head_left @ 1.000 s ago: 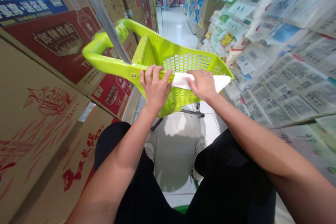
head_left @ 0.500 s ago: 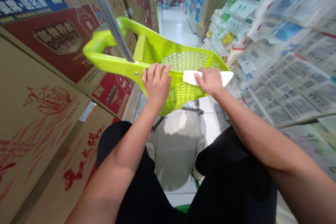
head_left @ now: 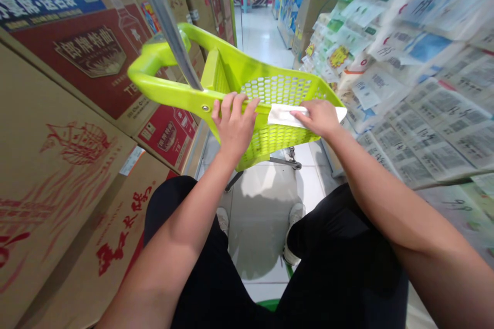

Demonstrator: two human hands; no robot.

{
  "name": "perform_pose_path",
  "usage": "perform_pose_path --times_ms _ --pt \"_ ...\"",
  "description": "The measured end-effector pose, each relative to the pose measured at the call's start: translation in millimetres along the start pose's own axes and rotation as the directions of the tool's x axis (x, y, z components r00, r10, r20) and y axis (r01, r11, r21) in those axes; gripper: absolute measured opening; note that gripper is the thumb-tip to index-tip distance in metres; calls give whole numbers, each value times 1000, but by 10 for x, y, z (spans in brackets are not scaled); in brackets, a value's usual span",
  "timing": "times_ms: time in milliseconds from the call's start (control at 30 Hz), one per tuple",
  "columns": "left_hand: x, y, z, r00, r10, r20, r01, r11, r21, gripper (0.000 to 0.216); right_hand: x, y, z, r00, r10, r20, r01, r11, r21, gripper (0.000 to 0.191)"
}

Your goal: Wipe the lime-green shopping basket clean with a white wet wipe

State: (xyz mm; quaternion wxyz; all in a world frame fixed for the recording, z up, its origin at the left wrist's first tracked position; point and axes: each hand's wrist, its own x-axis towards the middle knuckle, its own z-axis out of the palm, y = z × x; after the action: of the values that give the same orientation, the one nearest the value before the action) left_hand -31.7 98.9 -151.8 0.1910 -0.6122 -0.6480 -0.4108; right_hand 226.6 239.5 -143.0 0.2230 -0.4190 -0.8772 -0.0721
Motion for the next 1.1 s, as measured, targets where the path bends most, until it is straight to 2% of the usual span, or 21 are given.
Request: perform_pose_path --times_ms 167,233,300,367,467,533,600,667,733,800,833,900,933,1000,1033,1100 --pt "-14 19 45 1000 0 6 0 1000 3 31 -12 -722 100 986 -32 -166 65 978 200 91" --pt "-22 32 21 1000 1 0 -1 1000 -4 34 -4 -842 95 981 -61 -184 101 971 216 87" --pt "-24 46 -20 1000 -8 3 8 1000 -22 35 5 -703 60 988 -97 -121 118 976 182 85" --pt "-18 57 -57 1000 -21 18 21 999 -48 35 7 -366 23 998 -55 -36 58 993 105 88" --pt "-5 64 -71 999 -37 27 39 997 -74 34 -4 125 15 972 225 -61 -226 974 -9 96" --pt "2 68 -48 999 -48 24 50 996 -75 32 -16 178 41 948 303 -100 -307 951 -28 98" --pt "6 79 -13 998 -56 20 57 996 -64 30 -34 -62 69 967 231 -110 -233 972 -10 97" --pt "4 95 11 998 -56 16 57 997 -52 30 -54 -478 80 990 76 -119 -70 996 55 96" --pt "-3 105 13 999 -50 16 51 998 -46 32 -67 -850 62 983 -71 -167 94 986 135 94" --pt "-13 102 -7 999 -42 18 42 998 -40 33 -64 -975 23 970 -179 -164 208 960 188 91" --pt "-18 94 -21 999 -36 16 36 999 -33 33 -57 -919 1 969 -205 -138 230 953 197 90" --pt "-27 70 -47 1000 -21 11 21 1000 -17 33 -36 -620 -37 984 -172 -51 178 970 164 90" --pt "-30 57 -55 1000 -14 8 14 1000 -9 32 -27 -428 -48 998 -59 -18 60 992 108 93" --pt "-33 39 -56 1000 -5 0 5 1000 3 31 -19 -105 -54 987 158 -12 -158 987 -7 96" --pt "-32 36 -49 1000 -1 0 1 1000 4 32 -23 -24 -48 977 213 -20 -214 976 -38 95" --pt "-25 42 -32 1000 -5 1 5 1000 2 31 -51 -71 -26 981 188 -38 -189 982 -26 91"
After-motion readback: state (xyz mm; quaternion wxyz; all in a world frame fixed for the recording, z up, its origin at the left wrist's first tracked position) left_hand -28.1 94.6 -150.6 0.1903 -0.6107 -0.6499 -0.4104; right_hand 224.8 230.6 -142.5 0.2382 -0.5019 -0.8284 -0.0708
